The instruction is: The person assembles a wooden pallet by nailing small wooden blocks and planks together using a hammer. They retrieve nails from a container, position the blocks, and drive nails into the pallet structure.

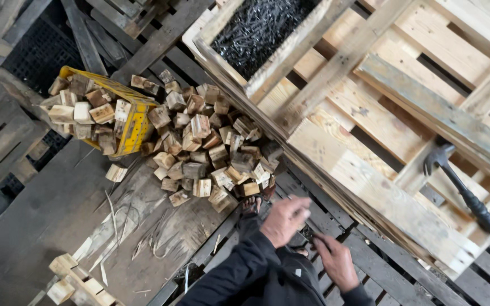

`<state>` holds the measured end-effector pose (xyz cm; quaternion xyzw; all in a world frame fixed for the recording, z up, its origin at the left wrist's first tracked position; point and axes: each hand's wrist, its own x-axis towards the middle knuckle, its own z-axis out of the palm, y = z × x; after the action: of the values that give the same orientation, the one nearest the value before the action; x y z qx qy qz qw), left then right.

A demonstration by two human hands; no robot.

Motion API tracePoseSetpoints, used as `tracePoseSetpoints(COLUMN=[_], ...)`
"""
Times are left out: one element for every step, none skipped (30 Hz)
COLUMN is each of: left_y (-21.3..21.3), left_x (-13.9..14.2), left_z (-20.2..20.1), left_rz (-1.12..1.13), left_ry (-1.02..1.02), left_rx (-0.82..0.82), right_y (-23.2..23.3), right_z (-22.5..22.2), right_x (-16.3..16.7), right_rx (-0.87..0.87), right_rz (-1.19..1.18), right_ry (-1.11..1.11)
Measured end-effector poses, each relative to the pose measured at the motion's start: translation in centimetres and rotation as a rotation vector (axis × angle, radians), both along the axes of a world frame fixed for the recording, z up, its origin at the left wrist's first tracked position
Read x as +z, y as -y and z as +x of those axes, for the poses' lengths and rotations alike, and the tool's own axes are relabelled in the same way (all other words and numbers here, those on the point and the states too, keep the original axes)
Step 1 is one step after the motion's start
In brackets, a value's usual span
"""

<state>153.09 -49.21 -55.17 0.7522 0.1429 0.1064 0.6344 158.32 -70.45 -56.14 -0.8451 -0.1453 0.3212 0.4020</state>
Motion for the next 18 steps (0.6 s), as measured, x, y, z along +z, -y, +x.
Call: tracePoseSetpoints(left_y=[-2.7,-5.4,-7.8,-10.2,-12.2,-14.0,-15.7,-17.1,-18.8,-19.9,-20.9,-21.8,-22.5,-23.1,-23.4,-23.7,-24.3,-24.7], left_x=[0.4,0.6,0.7,0.7,0.7,0.6,0.3,0.2,-0.3,-0.5,-0.8,-1.1,-1.5,-1.8,-2.2,-2.7,-3.2,-3.7], left_z=[0.6,1.4,2.4,3.4,4.4,5.5,6.9,8.4,9.7,11.1,12.6,14.2,15.6,16.8,17.9,19.1,20.1,21.0], left_rz=[0.067,0.000,-0.066,-0.002,0.060,0.012,-0.035,-0.031,-0.027,-0.023,-0.105,-0.186,-0.267,-0.324,-0.387,-0.451,-0.435,-0.420], left_ry=[0.011,0.042,0.077,0.067,0.051,-0.057,-0.164,-0.145,-0.124,-0.105,-0.039,0.031,0.099,0.120,0.138,0.163,0.138,0.107], left_rx=[0.062,0.115,0.171,0.206,0.237,0.255,0.269,0.307,0.347,0.390,0.434,0.478,0.523,0.549,0.578,0.614,0.637,0.658], right_y=[-2.8,-5.6,-8.5,-11.5,-14.2,-16.8,-19.5,-22.1,-25.0,-27.7,-30.5,-33.0,-35.5,-38.1,-40.1,-41.9,-44.1,-46.0], right_z=[1.5,3.3,5.2,7.2,9.0,11.0,13.2,15.2,17.2,19.7,22.1,24.3,26.3,28.6,30.3,31.7,32.8,33.7], right_x=[0.8,1.5,2.1,2.6,3.0,3.3,3.5,3.6,3.3,3.2,3.1,2.9,2.6,2.5,2.3,2.0,1.6,1.3], right_rx=[0.044,0.064,0.087,0.079,0.066,0.130,0.194,0.246,0.300,0.329,0.359,0.382,0.406,0.496,0.590,0.644,0.691,0.730], right_rz=[-0.015,0.032,0.080,0.128,0.174,0.187,0.200,0.305,0.411,0.338,0.268,0.324,0.380,0.351,0.318,0.217,0.135,0.051], right_ry=[0.061,0.071,0.082,0.090,0.094,0.200,0.308,0.383,0.459,0.428,0.396,0.482,0.565,0.653,0.738,0.847,0.963,1.075])
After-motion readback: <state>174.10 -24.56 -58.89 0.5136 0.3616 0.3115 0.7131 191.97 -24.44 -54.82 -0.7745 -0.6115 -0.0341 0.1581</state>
